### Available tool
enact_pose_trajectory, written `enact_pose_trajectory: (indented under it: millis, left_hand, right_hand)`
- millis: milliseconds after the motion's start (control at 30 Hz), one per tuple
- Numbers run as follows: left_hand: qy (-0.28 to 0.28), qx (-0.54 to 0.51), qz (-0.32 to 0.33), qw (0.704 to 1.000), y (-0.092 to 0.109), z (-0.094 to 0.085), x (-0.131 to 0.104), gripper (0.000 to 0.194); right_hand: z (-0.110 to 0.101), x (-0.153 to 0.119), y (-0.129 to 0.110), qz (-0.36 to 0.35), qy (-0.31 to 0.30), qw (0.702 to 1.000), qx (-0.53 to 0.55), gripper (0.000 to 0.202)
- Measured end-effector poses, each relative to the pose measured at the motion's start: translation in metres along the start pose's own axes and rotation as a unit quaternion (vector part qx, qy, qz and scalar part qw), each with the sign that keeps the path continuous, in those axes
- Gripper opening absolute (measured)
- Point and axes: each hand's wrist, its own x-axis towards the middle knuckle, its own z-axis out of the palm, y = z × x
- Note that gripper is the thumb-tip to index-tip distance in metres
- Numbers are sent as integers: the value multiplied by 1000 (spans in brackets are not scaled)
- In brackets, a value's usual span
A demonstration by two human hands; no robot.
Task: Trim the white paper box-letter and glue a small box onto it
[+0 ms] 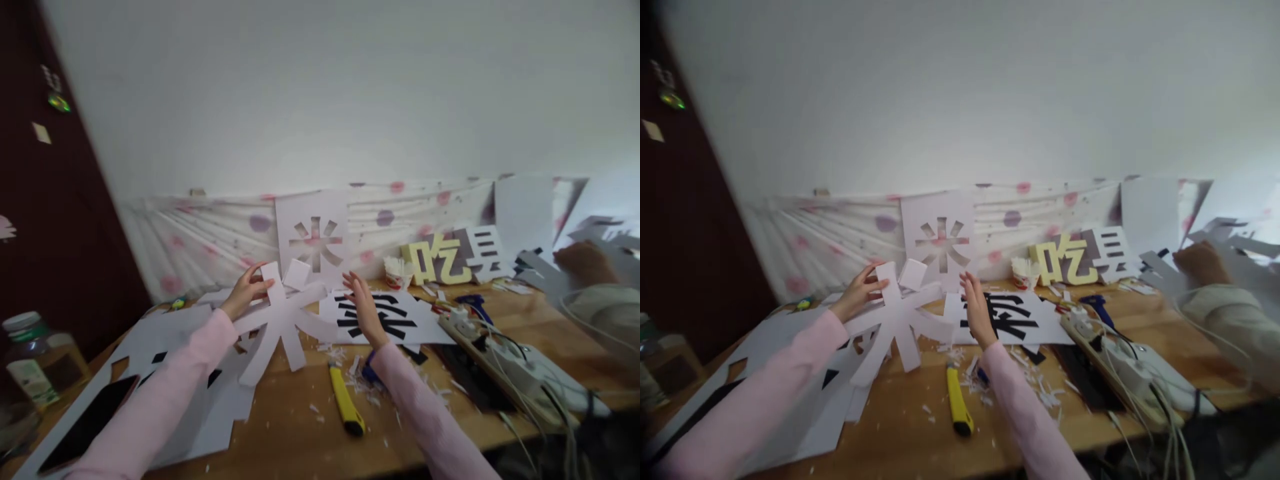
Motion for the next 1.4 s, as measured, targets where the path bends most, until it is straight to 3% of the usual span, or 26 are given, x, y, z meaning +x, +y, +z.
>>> enact_pose_trajectory:
  millis: [100,233,400,467,600,733,900,1133,1400]
  left_hand:
    - [55,-44,-3,998,-2,-19,17,64]
    - [105,-82,-10,991,-12,-37,23,52]
    - [95,-73,-34,992,-20,-46,17,20]
    - [79,-63,-34,994,-20,-44,15,23]
    - [24,-47,-21,998,-18,-25,10,51]
    - [-37,-40,-10,998,-21,-2,0,61]
    - [-82,-43,10,996,-25,-1,-7,63]
    - [-126,-32,16,991,-28,-6,-7,69]
    - [-124,-1,47,991,-31,-2,-17,74]
  right_hand:
    - [-4,-4,24,21,48,999,9,62]
    - [2,-15,50,43,54,998,6,56]
    - [10,-23,54,22,31,999,-28,43]
    - [14,-18,43,1,21,999,-47,40]
    - [28,10,7,-47,-24,994,-94,43]
    - [44,44,-16,-59,-162,974,-150,69]
    - [48,54,-13,-48,-291,937,-190,56]
    - [39,40,-17,-67,-322,925,-192,59]
    - [37,19,-23,-89,-296,929,-205,55]
